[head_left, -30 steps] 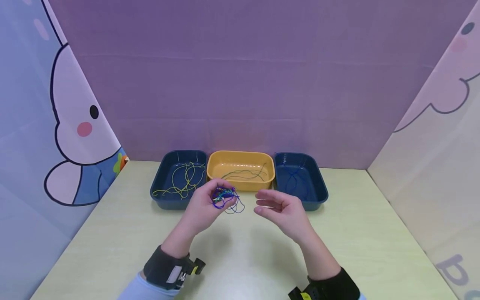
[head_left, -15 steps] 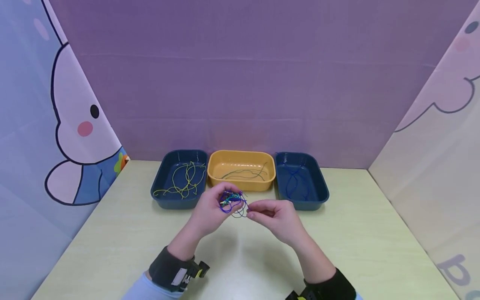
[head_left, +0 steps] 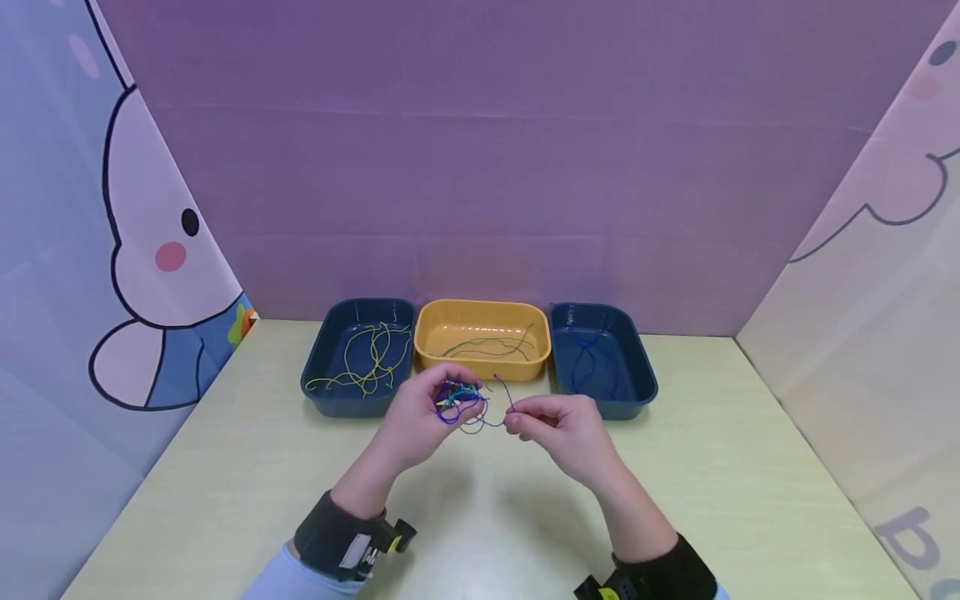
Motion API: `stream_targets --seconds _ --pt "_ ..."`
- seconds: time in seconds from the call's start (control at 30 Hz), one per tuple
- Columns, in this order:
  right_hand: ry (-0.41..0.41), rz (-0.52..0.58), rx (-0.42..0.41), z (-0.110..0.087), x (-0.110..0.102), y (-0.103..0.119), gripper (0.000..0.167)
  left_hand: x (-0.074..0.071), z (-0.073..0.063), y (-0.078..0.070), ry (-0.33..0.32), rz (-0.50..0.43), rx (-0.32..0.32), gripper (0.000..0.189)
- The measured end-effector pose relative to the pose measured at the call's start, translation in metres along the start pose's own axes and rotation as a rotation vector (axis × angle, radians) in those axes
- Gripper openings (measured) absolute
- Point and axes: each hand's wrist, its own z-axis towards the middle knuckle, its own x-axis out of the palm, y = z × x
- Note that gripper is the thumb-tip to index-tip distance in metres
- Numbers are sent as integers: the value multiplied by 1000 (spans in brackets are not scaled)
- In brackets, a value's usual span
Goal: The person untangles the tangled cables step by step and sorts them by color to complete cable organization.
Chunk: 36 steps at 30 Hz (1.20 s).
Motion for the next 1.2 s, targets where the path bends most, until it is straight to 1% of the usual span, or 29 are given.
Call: stream_targets --seconds 0.3,0.43,0.63,0.9,1.03,1.2 --pt "-44 -6 -35 0 -13 -1 12 -7 -2 -4 -10 9 -2 28" --pt "-70 -13 -25 -1 -19 -1 13 -11 -2 -3 -19 3 -3 26" --pt "-98 -27 6 -1 -29 -2 15 -15 -1 -3 -26 -7 -19 26" --pt "-143 -40 -15 -1 -41 -6 17 -23 -2 -5 -41 -13 -62 28" --pt "-173 -32 -8 -1 -49 -7 19 -29 -2 -6 -62 -27 -71 28" --pt "-207 -13 -4 -3 -59 -8 22 -35 -2 -4 -108 -10 -59 27"
